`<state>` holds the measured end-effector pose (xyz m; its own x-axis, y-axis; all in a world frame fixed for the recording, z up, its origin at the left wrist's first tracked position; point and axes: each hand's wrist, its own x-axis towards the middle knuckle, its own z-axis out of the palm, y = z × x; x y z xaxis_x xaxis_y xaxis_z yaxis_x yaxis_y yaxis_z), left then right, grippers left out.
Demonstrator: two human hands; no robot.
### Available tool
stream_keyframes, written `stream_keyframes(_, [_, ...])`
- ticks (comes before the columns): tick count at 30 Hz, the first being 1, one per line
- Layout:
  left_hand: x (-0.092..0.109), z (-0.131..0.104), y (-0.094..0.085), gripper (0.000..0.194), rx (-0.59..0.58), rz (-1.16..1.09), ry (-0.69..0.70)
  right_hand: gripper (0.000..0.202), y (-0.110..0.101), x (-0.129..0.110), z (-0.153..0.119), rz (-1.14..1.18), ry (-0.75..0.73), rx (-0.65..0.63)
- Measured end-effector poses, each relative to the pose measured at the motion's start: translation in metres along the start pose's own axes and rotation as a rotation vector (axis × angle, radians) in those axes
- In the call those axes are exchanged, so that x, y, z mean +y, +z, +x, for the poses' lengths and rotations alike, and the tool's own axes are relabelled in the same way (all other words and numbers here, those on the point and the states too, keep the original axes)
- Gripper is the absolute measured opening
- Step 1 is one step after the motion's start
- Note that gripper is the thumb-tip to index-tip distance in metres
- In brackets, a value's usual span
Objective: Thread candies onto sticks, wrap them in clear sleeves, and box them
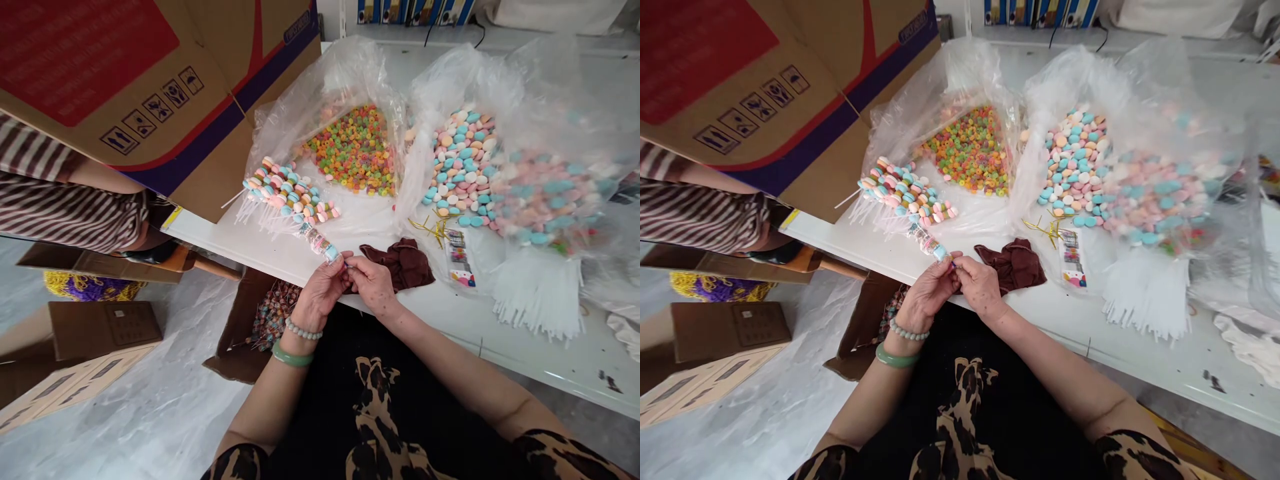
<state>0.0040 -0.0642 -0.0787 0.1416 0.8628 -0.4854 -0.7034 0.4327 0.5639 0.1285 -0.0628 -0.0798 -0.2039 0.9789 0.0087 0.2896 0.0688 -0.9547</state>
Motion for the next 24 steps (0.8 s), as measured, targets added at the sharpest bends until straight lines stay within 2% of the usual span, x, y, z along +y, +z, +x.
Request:
stream_keyframes(3, [-0.002, 0.001, -0.002, 0.023, 0.049, -0.040, 0.040, 0.018, 0.004, -0.002, -0.006, -0.065, -0.082, 0.001])
stream_keyframes(5, [-0.003, 0.002, -0.002, 0.025, 0.071, -0.051, 0.090, 0.017, 0.004, -0.004, -0.008, -0.052, -0.078, -0.036])
stream_keyframes(7, [-0.005, 0.001, 0.000, 0.024, 0.108, -0.035, 0.146, 0.012, 0.002, -0.006, -0.008, 0.002, -0.027, -0.074])
stream_keyframes(9, [-0.006, 0.000, 0.004, 0.027, 0.142, -0.008, 0.188, 0.006, -0.001, -0.009, -0.005, 0.071, 0.040, -0.059])
stream_keyframes(12, [-0.009, -0.004, 0.014, 0.035, 0.141, 0.025, 0.239, 0.020, -0.003, -0.014, 0.001, 0.271, 0.135, -0.002])
stream_keyframes(14, [-0.011, -0.006, 0.021, 0.036, 0.144, 0.042, 0.262, 0.023, -0.004, -0.016, 0.004, 0.483, 0.217, -0.034])
stream_keyframes(17, [-0.012, -0.010, 0.029, 0.039, 0.090, 0.075, 0.198, 0.024, -0.006, -0.016, 0.008, 0.765, 0.341, -0.116])
stream_keyframes(20, [-0.009, -0.014, 0.031, 0.036, -0.009, 0.100, 0.060, 0.024, -0.012, -0.011, 0.008, 0.919, 0.515, -0.320])
stream_keyframes(22, [-0.006, -0.015, 0.031, 0.026, -0.018, 0.090, -0.008, 0.023, -0.017, -0.007, 0.004, 0.907, 0.602, -0.454])
stream_keyframes(23, [-0.004, -0.014, 0.031, 0.022, -0.006, 0.081, -0.035, 0.022, -0.018, -0.006, 0.001, 0.847, 0.592, -0.460])
stream_keyframes(24, [-0.003, -0.014, 0.031, 0.020, 0.014, 0.070, -0.053, 0.020, -0.019, -0.006, -0.002, 0.740, 0.536, -0.410])
